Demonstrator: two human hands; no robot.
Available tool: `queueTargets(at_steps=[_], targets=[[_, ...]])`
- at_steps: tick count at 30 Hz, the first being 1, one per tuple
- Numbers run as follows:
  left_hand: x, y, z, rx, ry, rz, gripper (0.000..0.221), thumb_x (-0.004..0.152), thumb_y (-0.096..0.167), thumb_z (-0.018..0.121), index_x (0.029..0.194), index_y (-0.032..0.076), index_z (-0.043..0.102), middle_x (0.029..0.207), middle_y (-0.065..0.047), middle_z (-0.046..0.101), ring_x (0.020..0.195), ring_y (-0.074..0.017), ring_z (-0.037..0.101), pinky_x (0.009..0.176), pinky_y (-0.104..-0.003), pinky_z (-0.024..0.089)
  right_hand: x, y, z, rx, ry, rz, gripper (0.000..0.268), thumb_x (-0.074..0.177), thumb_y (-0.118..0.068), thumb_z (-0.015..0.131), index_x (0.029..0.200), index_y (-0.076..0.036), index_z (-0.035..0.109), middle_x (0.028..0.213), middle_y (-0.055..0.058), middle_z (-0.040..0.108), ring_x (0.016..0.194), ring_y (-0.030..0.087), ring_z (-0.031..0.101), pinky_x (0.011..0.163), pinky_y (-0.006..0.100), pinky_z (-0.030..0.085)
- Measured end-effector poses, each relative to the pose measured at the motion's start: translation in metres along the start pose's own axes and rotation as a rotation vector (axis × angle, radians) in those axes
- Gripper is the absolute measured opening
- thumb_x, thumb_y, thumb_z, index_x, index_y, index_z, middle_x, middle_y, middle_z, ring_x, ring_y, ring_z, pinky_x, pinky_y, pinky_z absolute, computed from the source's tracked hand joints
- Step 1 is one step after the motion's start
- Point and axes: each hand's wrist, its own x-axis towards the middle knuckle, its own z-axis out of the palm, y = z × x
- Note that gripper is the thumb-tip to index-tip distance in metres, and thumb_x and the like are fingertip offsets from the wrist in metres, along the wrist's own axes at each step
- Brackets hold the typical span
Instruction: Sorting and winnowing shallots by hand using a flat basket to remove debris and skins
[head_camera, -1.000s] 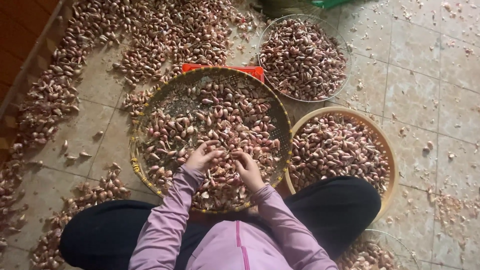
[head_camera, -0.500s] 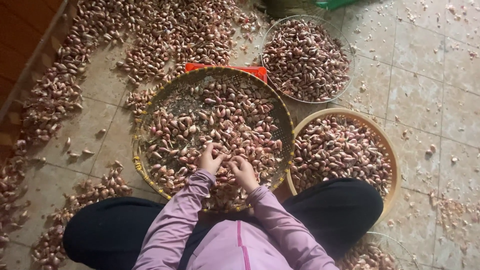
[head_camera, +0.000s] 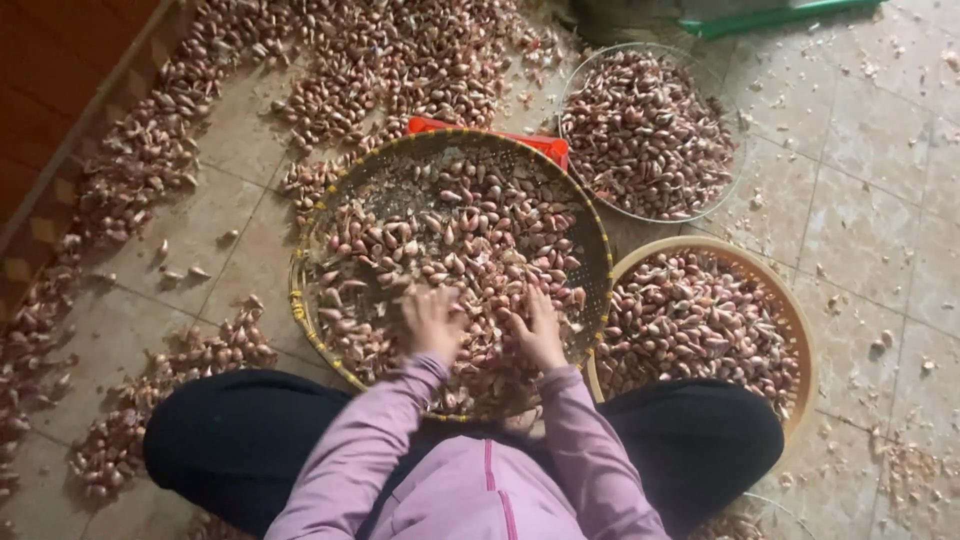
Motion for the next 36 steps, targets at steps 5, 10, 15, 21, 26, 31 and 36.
queueTargets(at_steps=[5,10,15,21,26,31,36], targets=[[-0.052,0.074,-0.041,0.299,-0.277,0.374,0.072,0.089,0.039,0.066,0.153,0.049,0.035,0.172,0.000,0.013,0.155,-0.0428,0.011,0.113,-0.076,0.023,0.027,-0.164,-0.069,0.168,-0.288,0.193,0.062,0.104,-0.018,0.037,0.163,-0.008,0.018,0.165,0.026,0.018,0.149,0.054,0.009,0.119,0.070,0.008],[0.022,0.112,-0.045,0.452,-0.548,0.501,0.065,0.097,0.033,0.060,0.151,0.058,0.033,0.172,0.009,-0.018,0.156,-0.0429,-0.019,0.115,-0.081,0.002,0.079,-0.025,-0.020,0.724,-0.230,0.402,0.099,0.083,-0.081,0.024,0.164,-0.024,0.014,0.159,0.024,0.039,0.148,0.038,0.038,0.120,0.047,0.032],[0.135,0.035,0.088,0.399,-0.342,0.269,0.046,0.088,0.045,0.059,0.134,0.043,0.059,0.150,0.007,0.051,0.142,-0.0333,0.044,0.113,-0.071,0.032,0.049,0.022,-0.014,0.212,0.044,-0.196,0.044,0.104,-0.001,0.055,0.147,0.004,0.049,0.133,0.031,0.062,0.127,0.032,0.060,0.107,0.041,0.048],[0.141,0.098,-0.154,-0.481,-0.555,-0.512,0.060,0.104,0.056,0.031,0.152,0.021,0.041,0.135,-0.010,0.060,0.061,-0.0134,0.049,0.049,-0.031,0.043,-0.019,-0.051,-0.038,-0.273,-0.491,0.079,0.110,0.084,-0.059,0.075,0.165,-0.037,0.004,0.170,0.005,0.022,0.156,0.039,0.013,0.111,0.082,0.010],[0.133,-0.026,-0.057,-0.270,-0.423,-0.091,0.050,0.100,0.023,0.044,0.149,0.027,0.041,0.154,-0.013,0.039,0.107,-0.0247,0.046,0.087,-0.042,0.039,-0.055,-0.094,-0.016,-0.597,-0.639,-0.006,0.127,0.064,-0.069,0.081,0.164,-0.037,0.011,0.172,0.010,0.007,0.153,0.047,0.012,0.114,0.077,0.014],[0.052,-0.011,-0.091,0.249,-0.346,0.399,0.063,0.096,0.032,0.051,0.158,0.035,0.037,0.160,-0.018,0.035,0.151,-0.0469,0.028,0.121,-0.063,0.026,-0.046,-0.072,0.022,-0.479,-0.305,-0.235,0.077,0.078,-0.040,0.071,0.150,-0.031,0.046,0.166,0.012,0.025,0.149,0.048,0.024,0.113,0.066,0.025],[-0.017,0.018,-0.130,0.527,-0.811,0.532,0.111,0.077,0.076,0.073,0.162,0.051,0.006,0.173,0.004,-0.009,0.155,-0.0468,-0.008,0.119,-0.073,0.009,-0.002,-0.027,0.038,-0.301,0.233,-0.489,0.017,0.092,-0.021,0.064,0.108,-0.028,0.067,0.099,0.000,0.065,0.093,0.023,0.067,0.082,0.034,0.052]])
